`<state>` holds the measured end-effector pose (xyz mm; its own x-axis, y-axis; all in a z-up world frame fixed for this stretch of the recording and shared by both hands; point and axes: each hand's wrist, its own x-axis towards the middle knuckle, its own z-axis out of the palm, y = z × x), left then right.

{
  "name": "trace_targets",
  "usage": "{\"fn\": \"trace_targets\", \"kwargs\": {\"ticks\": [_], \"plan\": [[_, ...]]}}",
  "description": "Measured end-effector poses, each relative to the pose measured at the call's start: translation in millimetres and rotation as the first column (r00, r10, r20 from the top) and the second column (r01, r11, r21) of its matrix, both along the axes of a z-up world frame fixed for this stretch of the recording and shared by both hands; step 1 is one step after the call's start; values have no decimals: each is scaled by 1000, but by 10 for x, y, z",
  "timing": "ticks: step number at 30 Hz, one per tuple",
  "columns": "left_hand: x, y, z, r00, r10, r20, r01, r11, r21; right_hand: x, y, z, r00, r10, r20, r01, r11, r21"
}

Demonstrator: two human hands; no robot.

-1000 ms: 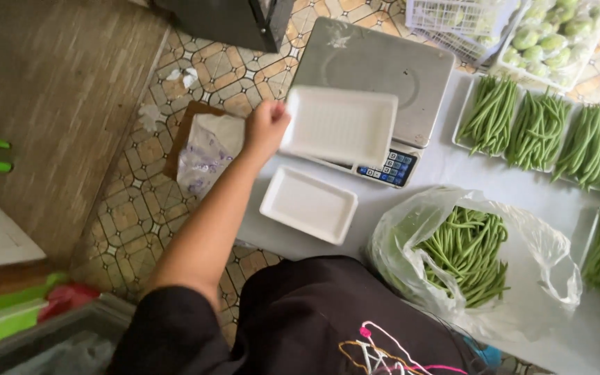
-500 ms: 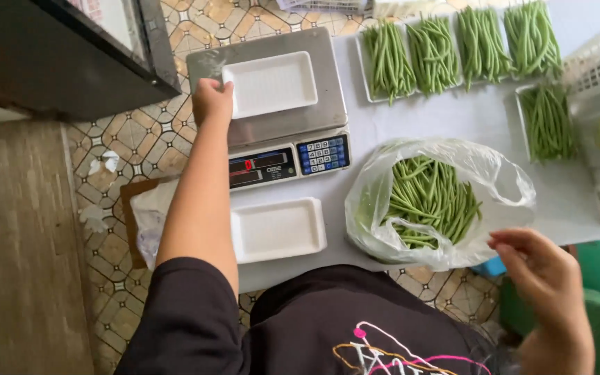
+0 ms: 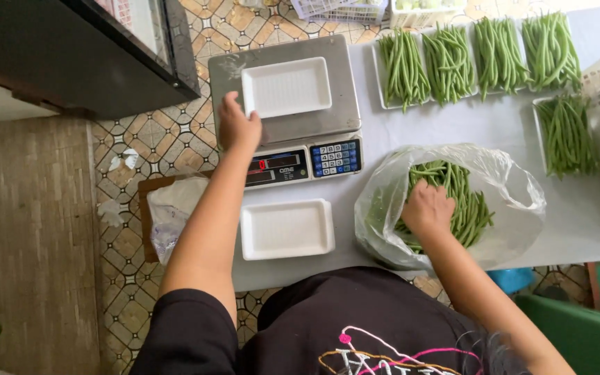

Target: The person is sorting green beans from a large bag, weighing them on a digital scale, and arranging them into white foam trays for retail packaging.

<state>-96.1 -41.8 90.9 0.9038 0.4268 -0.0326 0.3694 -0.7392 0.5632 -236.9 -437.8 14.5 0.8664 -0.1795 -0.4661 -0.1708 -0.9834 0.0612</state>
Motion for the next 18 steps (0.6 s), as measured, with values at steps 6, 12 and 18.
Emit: {"fn": "trace_targets", "kwargs": {"ticks": [6, 12, 18], "plan": [[-395, -974, 436, 751, -321, 577, 465, 878, -116, -110, 252, 211, 999, 1, 35, -2, 1000, 26], [-1073, -1861, 853, 295, -736, 609, 771, 560, 303, -231, 51, -437, 957, 153, 248, -146, 988, -46], [-1425, -2102, 626, 256, -859, 443, 790, 450, 417, -218, -13, -75, 981, 149, -125, -131, 981, 140]]}}
